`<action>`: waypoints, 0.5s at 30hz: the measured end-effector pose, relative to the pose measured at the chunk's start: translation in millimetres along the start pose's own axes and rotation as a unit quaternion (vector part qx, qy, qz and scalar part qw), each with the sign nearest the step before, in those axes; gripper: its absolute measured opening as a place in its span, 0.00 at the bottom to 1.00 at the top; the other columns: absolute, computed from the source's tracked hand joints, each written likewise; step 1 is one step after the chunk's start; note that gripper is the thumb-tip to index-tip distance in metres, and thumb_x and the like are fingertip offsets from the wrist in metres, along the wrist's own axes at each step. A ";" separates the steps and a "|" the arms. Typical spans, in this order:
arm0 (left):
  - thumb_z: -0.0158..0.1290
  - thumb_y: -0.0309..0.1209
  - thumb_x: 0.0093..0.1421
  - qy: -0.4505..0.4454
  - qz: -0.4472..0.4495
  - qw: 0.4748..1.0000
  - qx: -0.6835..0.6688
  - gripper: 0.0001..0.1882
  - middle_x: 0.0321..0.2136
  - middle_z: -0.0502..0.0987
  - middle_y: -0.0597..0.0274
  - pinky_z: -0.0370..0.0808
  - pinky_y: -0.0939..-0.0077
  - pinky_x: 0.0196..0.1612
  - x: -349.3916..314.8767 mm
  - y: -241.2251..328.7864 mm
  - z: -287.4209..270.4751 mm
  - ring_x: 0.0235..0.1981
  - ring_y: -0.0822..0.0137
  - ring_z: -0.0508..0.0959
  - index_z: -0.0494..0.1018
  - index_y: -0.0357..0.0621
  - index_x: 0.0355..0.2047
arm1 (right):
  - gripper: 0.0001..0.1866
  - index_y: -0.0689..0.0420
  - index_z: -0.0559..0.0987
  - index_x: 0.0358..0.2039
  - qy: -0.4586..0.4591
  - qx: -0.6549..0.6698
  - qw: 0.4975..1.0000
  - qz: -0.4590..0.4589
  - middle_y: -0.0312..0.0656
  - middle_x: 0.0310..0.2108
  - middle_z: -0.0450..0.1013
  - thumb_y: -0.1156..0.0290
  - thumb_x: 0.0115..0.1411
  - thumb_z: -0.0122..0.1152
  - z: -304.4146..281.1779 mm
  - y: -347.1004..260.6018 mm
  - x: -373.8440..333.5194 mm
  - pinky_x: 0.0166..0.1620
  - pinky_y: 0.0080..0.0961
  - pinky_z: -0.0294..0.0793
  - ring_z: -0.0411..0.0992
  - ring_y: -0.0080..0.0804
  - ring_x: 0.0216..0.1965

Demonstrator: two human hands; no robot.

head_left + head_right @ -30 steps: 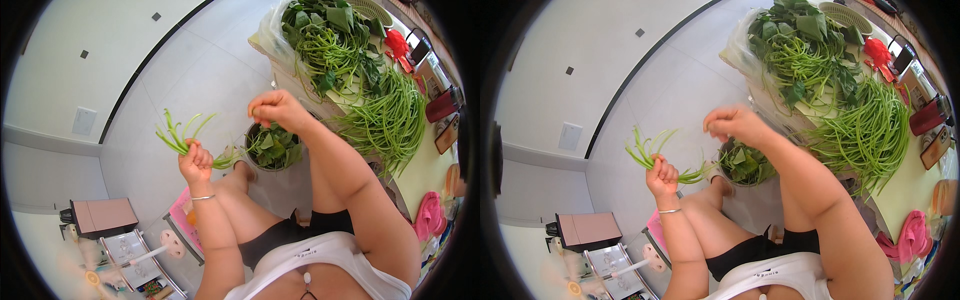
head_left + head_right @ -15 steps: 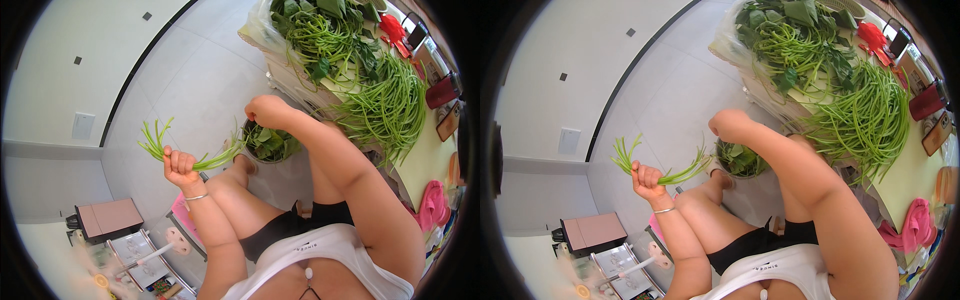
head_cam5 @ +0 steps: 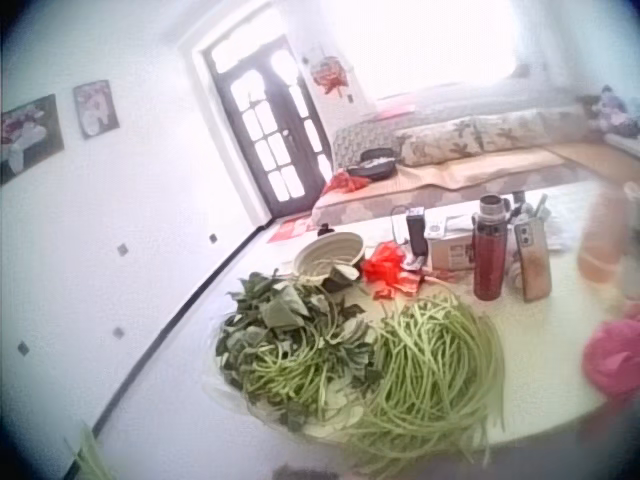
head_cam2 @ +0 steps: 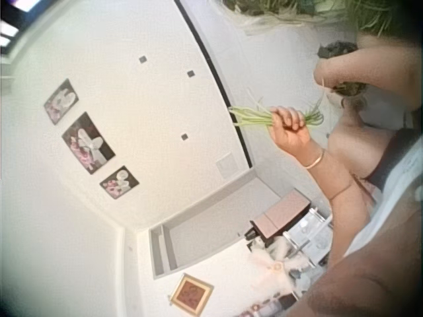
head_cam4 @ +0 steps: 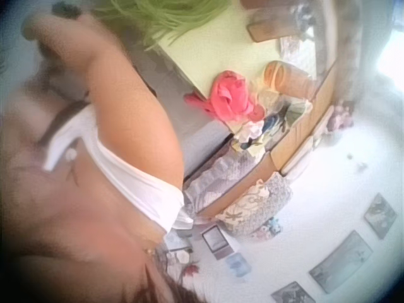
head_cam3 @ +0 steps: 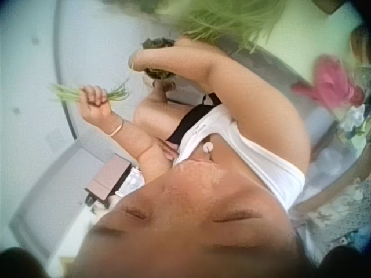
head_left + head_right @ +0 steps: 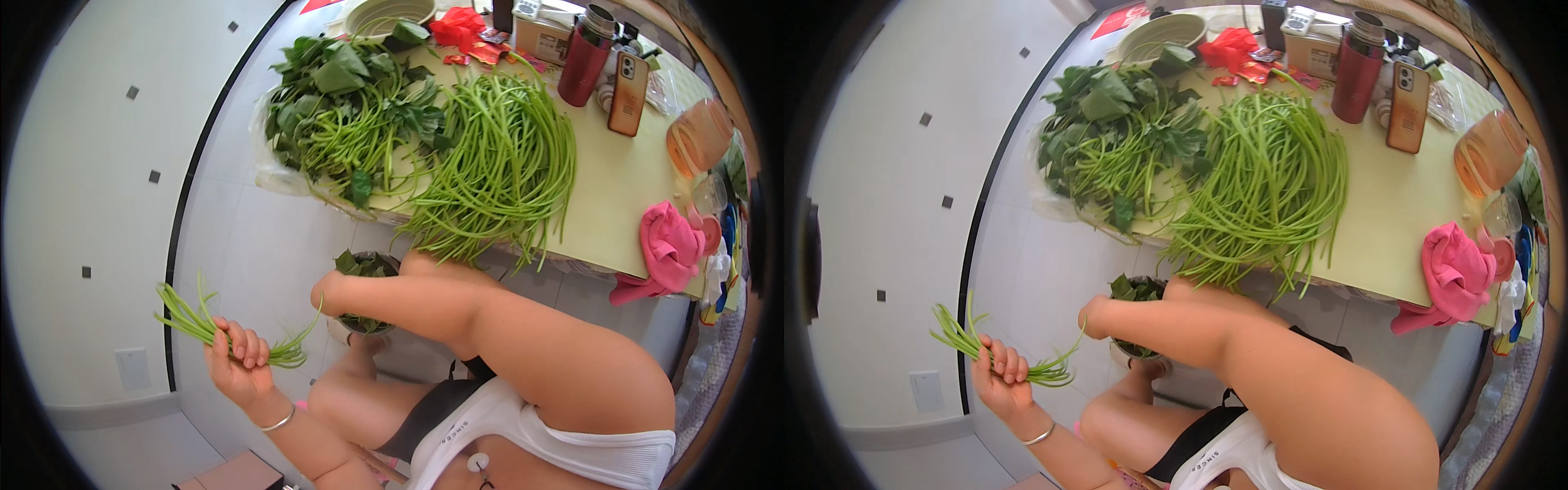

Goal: The person sorts leafy vegetables by hand, picking through a large pile on a table and placing selected stalks into a small bucket.

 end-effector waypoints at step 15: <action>0.54 0.39 0.62 -0.298 -0.168 0.871 0.351 0.15 0.19 0.61 0.73 0.63 0.80 0.20 67.6 -90.0 349.4 0.17 0.78 0.62 0.62 0.45 0.29 | 0.15 0.54 0.83 0.38 0.034 0.065 0.997 -0.039 0.43 0.40 0.78 0.75 0.47 0.63 -9.3 1.9 -1.1 0.36 0.39 0.76 0.77 0.41 0.42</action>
Point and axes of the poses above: each hand's wrist, its own x-axis towards the middle knuckle, its own z-axis out of the palm, y = z × x, the point moved 3 cm from there along x, towards the middle knuckle
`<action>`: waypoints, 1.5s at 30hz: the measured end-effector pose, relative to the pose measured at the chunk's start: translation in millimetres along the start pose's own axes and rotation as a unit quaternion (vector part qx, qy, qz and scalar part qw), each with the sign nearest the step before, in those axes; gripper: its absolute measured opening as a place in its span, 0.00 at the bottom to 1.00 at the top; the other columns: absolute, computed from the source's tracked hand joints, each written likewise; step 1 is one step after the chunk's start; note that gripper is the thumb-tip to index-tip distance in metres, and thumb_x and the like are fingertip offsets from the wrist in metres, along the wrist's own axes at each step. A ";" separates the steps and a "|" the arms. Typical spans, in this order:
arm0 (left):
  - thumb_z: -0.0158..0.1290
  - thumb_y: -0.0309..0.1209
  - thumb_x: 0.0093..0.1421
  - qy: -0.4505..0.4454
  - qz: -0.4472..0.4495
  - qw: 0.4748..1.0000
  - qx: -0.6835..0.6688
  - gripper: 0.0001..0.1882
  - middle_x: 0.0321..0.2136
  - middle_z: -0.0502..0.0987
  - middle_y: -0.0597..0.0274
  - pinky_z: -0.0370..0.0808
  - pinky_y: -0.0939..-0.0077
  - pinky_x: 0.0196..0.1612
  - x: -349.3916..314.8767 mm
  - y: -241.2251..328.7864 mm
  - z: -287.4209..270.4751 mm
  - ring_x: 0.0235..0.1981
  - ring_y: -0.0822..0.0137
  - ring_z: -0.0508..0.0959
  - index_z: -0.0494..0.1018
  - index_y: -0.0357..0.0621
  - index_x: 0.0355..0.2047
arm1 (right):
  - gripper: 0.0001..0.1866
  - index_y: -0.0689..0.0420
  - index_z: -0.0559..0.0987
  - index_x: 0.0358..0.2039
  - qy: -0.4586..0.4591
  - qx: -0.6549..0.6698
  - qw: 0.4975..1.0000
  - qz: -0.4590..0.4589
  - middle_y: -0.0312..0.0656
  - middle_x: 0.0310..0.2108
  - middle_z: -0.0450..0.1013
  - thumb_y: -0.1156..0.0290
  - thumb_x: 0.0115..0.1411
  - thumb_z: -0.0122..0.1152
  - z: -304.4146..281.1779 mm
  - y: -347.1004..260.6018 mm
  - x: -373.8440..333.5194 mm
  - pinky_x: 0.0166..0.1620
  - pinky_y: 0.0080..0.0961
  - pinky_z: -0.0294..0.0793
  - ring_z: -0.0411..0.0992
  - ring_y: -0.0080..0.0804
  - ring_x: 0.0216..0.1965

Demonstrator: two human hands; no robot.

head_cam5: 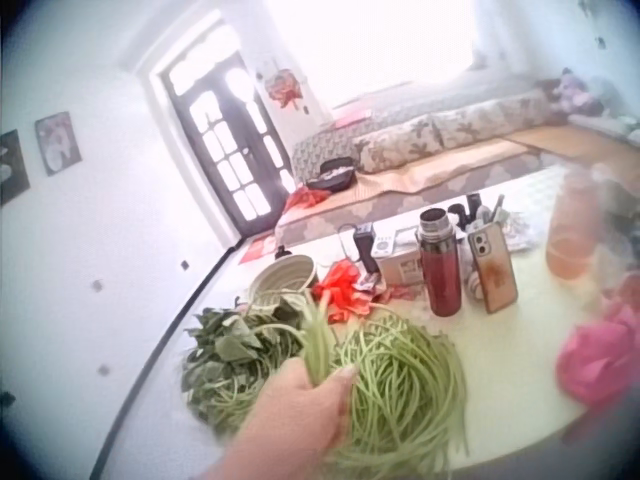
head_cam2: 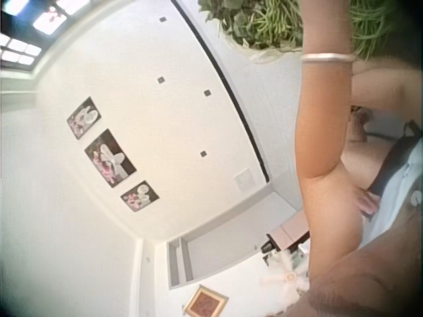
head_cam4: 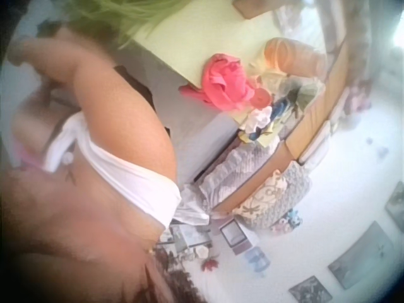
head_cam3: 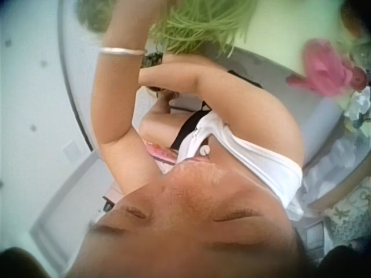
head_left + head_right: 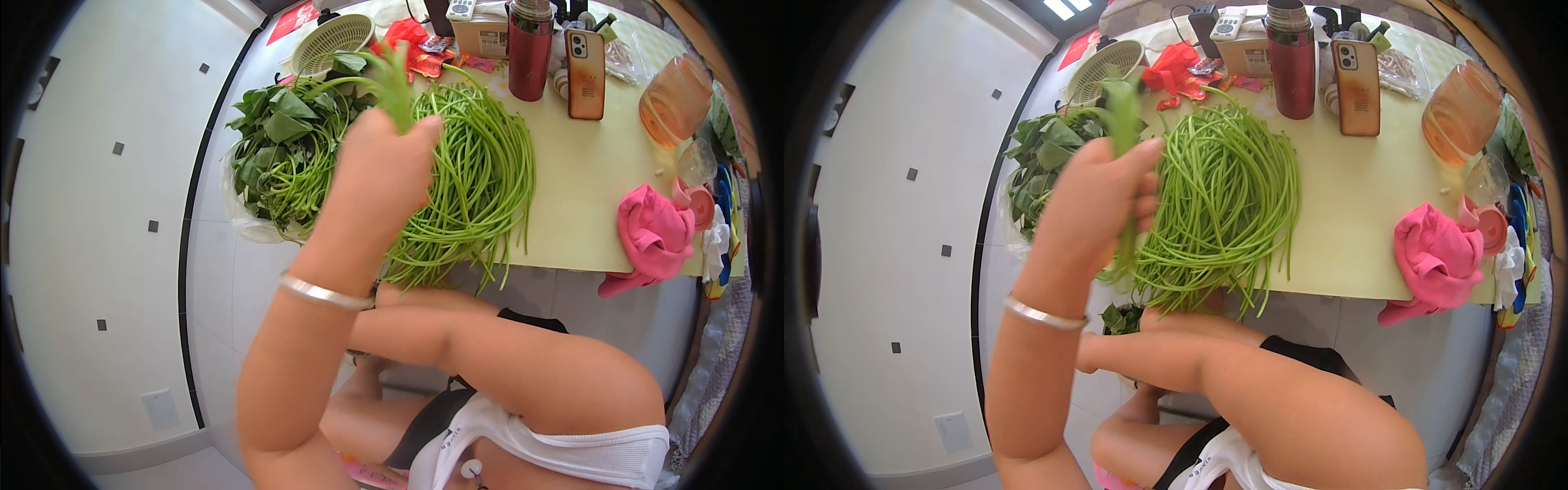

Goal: The person sorts leafy vegetables by hand, picking through a large pile on a table and placing selected stalks into a small bucket.

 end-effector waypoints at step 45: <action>0.48 0.21 0.54 0.269 -0.099 0.847 0.448 0.24 0.34 0.74 0.51 0.73 0.57 0.42 -48.6 -541.9 -255.8 0.38 0.49 0.75 0.73 0.51 0.51 | 0.09 0.64 0.79 0.34 0.455 0.575 0.678 0.056 0.38 0.24 0.76 0.77 0.58 0.50 -109.6 51.0 -58.2 0.30 0.19 0.71 0.71 0.20 0.24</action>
Point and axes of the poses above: each hand's wrist, its own x-axis towards the middle knuckle, its own z-axis out of the palm, y = z × x, the point moved 3 cm from there along x, towards the middle knuckle
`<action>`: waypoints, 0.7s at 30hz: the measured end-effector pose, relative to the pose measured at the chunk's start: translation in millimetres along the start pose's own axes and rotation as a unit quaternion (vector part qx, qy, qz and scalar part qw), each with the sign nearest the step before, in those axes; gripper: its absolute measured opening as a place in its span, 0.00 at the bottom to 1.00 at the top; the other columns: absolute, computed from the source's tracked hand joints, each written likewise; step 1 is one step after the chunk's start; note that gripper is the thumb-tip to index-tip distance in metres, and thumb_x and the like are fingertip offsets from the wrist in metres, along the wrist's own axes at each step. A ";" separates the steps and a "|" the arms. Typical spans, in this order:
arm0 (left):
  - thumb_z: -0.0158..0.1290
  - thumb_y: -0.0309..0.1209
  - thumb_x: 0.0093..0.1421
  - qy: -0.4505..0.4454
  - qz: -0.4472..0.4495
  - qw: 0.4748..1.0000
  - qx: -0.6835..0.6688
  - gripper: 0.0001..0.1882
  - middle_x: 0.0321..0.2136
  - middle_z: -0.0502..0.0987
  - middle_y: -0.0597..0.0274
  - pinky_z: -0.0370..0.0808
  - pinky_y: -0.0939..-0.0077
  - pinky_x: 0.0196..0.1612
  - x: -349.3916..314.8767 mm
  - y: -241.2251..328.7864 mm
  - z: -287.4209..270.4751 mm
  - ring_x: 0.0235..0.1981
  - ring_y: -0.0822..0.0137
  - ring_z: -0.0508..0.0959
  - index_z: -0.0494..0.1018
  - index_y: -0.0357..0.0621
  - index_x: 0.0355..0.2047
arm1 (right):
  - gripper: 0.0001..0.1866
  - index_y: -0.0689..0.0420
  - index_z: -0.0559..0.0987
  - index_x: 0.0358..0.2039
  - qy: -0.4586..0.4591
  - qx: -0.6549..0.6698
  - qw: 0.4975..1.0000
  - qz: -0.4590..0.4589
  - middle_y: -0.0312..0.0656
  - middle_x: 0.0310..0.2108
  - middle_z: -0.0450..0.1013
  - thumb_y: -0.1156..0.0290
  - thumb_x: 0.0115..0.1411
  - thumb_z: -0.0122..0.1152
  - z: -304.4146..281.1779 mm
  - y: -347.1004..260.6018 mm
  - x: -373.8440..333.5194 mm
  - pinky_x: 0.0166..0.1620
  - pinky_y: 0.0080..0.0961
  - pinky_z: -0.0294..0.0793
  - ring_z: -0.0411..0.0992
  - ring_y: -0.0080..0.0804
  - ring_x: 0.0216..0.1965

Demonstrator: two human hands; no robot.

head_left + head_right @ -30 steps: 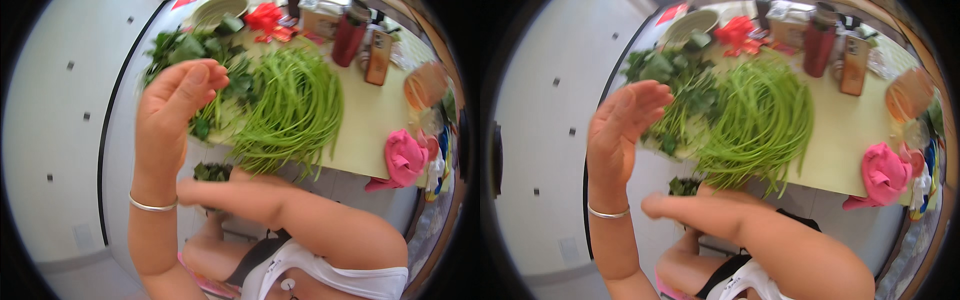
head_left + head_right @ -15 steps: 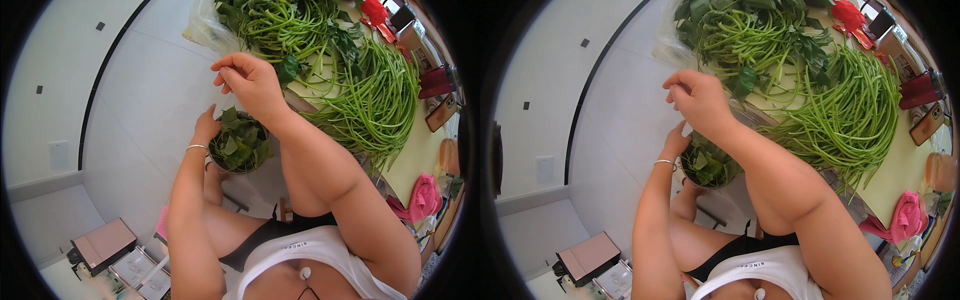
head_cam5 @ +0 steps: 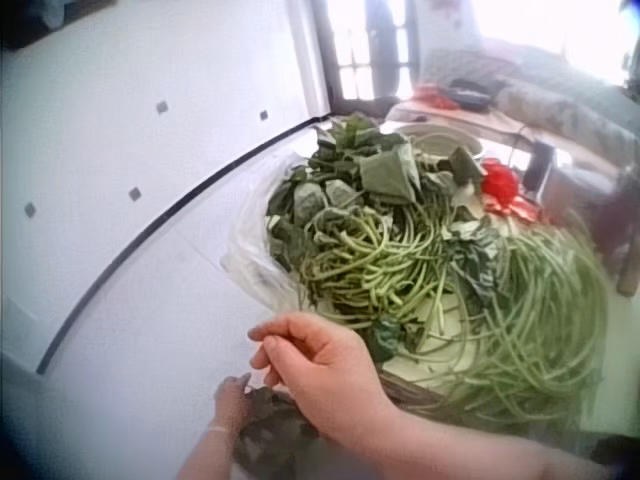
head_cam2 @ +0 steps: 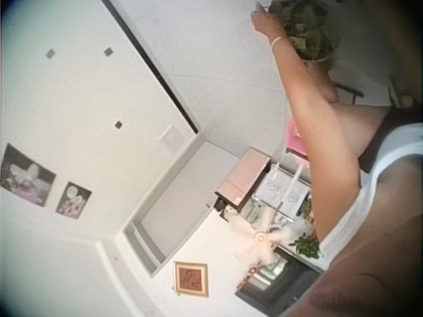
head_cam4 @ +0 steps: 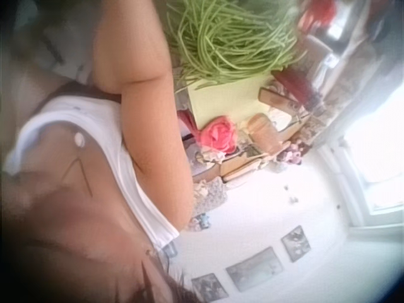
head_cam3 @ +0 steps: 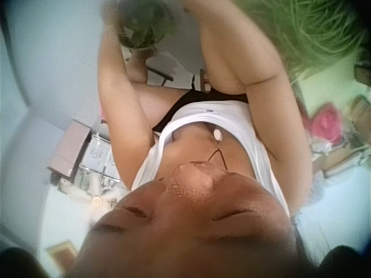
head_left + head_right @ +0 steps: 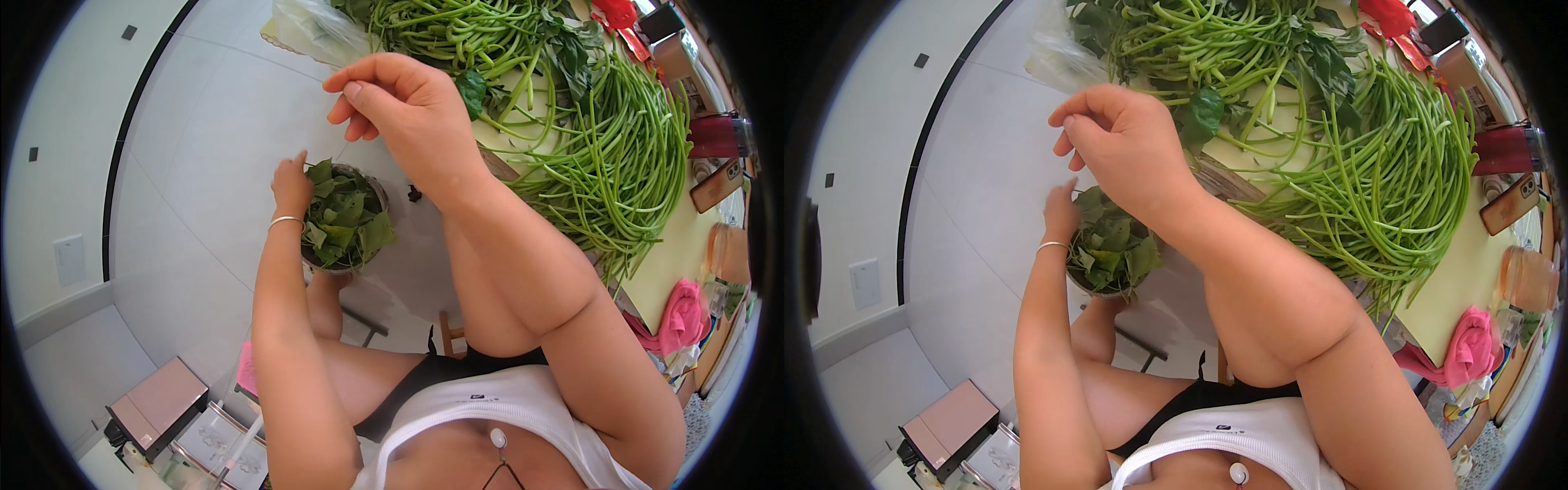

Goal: The person sorts leafy vegetables by hand, picking through a large pile on a table and placing selected stalks into a small bucket.

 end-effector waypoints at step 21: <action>0.55 0.26 0.52 -0.318 -0.072 0.939 -0.109 0.14 0.66 0.47 0.39 0.71 0.52 0.53 -102.5 188.9 203.8 0.64 0.41 0.57 0.76 0.34 0.40 | 0.08 0.63 0.78 0.36 0.036 0.021 0.999 -0.036 0.36 0.25 0.75 0.77 0.61 0.51 -6.6 2.9 1.6 0.28 0.14 0.67 0.67 0.15 0.24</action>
Point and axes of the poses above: each hand's wrist, its own x-axis towards the middle knuckle, its own z-axis out of the palm, y = z × x, the point moved 3 cm from there along x, towards the middle knuckle
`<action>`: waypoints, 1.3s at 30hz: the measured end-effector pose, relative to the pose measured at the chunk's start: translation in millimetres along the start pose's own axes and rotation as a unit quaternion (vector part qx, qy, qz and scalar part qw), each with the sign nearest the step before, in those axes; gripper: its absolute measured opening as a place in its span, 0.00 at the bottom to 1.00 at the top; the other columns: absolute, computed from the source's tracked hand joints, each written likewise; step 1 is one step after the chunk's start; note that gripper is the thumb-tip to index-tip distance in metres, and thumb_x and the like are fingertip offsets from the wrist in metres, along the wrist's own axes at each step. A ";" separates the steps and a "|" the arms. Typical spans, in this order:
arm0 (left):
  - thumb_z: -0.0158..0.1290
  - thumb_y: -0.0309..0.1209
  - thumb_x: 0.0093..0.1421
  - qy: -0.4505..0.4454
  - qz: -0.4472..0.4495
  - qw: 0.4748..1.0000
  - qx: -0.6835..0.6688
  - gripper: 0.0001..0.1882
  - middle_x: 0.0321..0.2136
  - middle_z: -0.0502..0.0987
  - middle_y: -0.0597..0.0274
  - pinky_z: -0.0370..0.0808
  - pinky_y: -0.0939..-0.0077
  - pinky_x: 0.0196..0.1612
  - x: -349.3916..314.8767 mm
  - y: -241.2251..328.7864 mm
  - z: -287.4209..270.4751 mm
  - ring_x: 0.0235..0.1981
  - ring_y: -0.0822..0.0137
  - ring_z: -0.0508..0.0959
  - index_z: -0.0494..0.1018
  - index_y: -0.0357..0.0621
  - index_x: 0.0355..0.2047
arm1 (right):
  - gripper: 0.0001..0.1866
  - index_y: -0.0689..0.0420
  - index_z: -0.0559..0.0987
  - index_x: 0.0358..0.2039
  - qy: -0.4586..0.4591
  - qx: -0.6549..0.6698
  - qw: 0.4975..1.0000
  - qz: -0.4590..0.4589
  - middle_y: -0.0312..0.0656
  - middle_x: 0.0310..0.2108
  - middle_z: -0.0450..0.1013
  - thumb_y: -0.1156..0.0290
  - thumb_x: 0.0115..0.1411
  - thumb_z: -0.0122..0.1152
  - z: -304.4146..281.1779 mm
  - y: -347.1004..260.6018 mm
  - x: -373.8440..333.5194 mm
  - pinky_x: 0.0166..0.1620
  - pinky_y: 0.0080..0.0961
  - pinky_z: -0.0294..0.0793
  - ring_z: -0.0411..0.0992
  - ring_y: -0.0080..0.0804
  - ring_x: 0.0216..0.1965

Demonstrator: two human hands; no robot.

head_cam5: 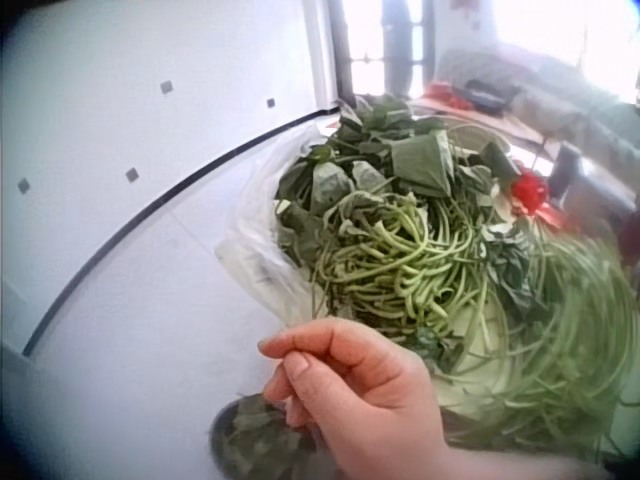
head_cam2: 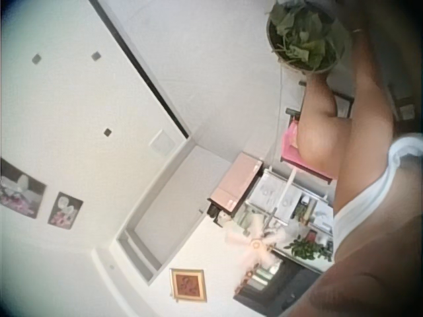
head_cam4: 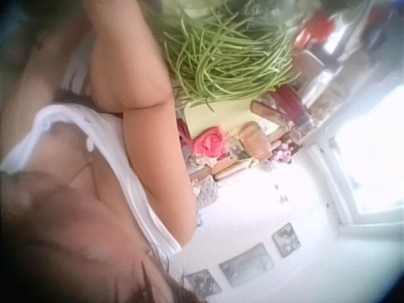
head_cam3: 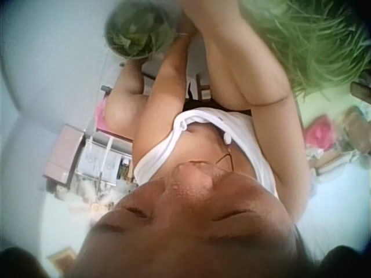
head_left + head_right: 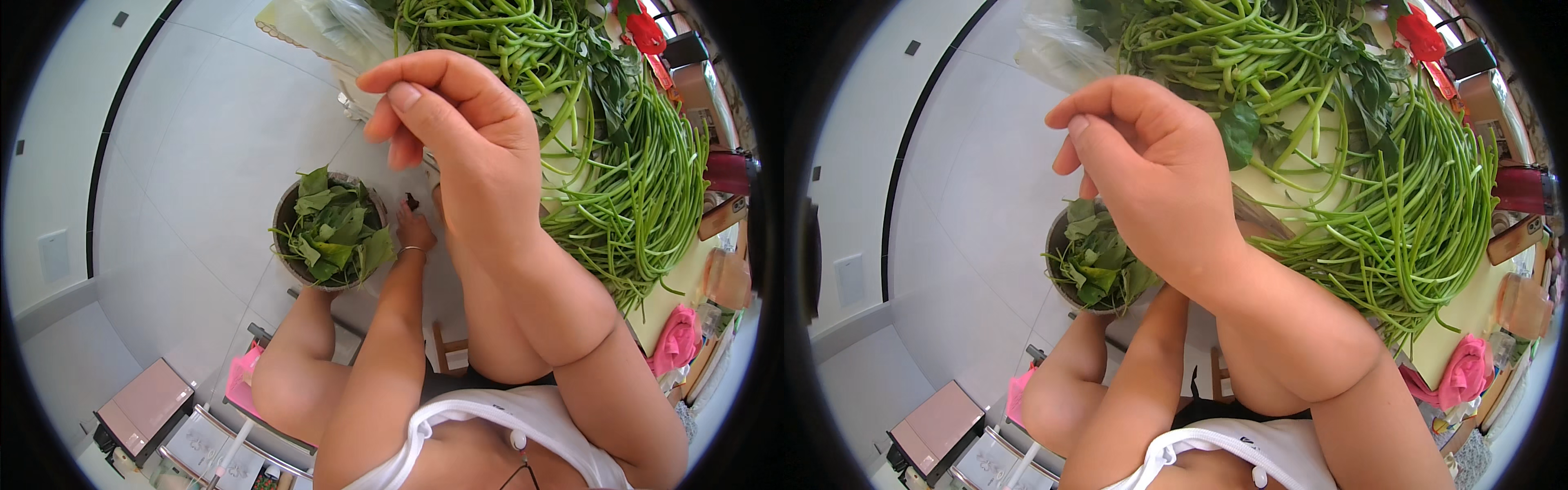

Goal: The person sorts leafy vegetables by hand, picking through a large pile on a table and placing selected stalks into a small bucket.

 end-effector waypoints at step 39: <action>0.52 0.25 0.51 -0.018 0.280 0.939 0.200 0.19 0.43 0.71 0.48 0.74 0.64 0.46 -140.2 30.1 -90.7 0.44 0.52 0.73 0.72 0.33 0.44 | 0.08 0.64 0.78 0.36 -0.072 -0.107 0.991 0.044 0.36 0.25 0.74 0.78 0.60 0.50 8.3 28.9 -6.7 0.29 0.16 0.69 0.68 0.17 0.24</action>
Point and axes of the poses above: each hand's wrist, its own x-axis towards the middle knuckle, its own z-axis out of the palm, y = z × x, the point moved 3 cm from there along x, towards the middle knuckle
